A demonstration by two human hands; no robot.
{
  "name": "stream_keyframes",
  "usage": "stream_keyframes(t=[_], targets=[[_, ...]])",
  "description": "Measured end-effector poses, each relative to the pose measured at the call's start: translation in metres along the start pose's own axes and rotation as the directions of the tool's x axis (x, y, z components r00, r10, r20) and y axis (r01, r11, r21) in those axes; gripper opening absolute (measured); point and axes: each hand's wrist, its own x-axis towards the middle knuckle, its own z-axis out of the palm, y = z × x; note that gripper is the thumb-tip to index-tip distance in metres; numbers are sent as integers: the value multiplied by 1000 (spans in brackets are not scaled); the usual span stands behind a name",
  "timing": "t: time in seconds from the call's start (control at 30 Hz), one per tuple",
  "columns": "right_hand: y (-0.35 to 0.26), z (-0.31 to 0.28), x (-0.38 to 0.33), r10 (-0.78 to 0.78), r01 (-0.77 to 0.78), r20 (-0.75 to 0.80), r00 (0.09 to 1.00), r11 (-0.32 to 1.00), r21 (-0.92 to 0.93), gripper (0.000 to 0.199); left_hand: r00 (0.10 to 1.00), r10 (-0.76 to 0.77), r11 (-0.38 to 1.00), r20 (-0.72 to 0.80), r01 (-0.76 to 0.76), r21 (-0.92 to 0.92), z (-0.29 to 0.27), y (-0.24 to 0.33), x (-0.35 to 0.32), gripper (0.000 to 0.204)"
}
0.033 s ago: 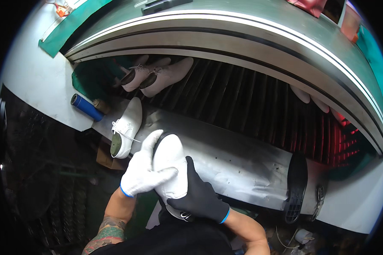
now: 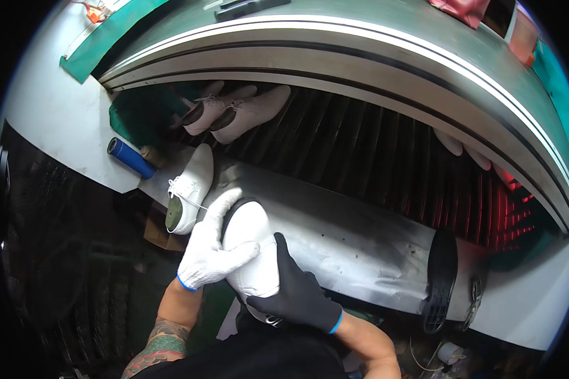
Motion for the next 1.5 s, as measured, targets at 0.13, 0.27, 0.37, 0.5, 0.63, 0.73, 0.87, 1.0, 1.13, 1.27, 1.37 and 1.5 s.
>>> stream_keyframes(t=[0.13, 0.27, 0.37, 0.5, 0.63, 0.73, 0.87, 1.0, 1.13, 1.27, 1.37, 1.5], targets=[[47, -2, 6, 58, -40, -13, 998, 821, 570, 74, 989, 118, 943, -91, -140, -301, -18, -1, -6, 115], [82, 12, 20, -124, 60, 44, 991, 720, 691, 46, 900, 272, 778, -341, -414, -472, -19, 11, -8, 107], [78, -6, 10, 116, -89, 91, 989, -17, 996, 49, 829, 357, 844, -430, -484, -232, -10, -15, -17, 70], [106, -73, 13, 242, 247, -310, 920, 257, 934, 41, 921, 215, 928, -326, -297, -225, 13, -56, -40, 71], [82, -108, 26, 99, 535, -601, 793, 360, 764, 32, 979, 204, 951, 21, -203, 231, 47, -91, -65, 98], [54, -108, 29, 56, 466, -668, 742, 673, 574, 38, 979, 155, 963, 135, -180, 202, 62, -86, -57, 96], [1, -90, 37, -246, 491, -695, 676, 853, 175, 82, 968, 218, 960, 124, -190, -204, 34, -78, -10, 109], [-20, -85, 49, -595, 596, -426, 682, 789, -148, 98, 952, 295, 642, 81, -135, -755, 16, -44, 38, 122], [-28, -77, 55, -613, 605, -391, 686, 780, -161, 98, 966, 253, 525, -46, -178, -832, 24, -23, 52, 114], [-13, -79, 60, -617, 699, -426, 662, 713, 54, 96, 918, 83, 89, -388, -395, -914, 66, -22, 57, 81], [4, -83, 48, -486, 588, -555, 675, 809, 8, 104, 953, -127, -305, -275, -301, -904, 81, -30, 65, 71], [7, -90, 47, -456, 574, -577, 678, 818, 28, 102, 955, 41, 183, -294, -297, -937, 80, -17, 72, 104]])
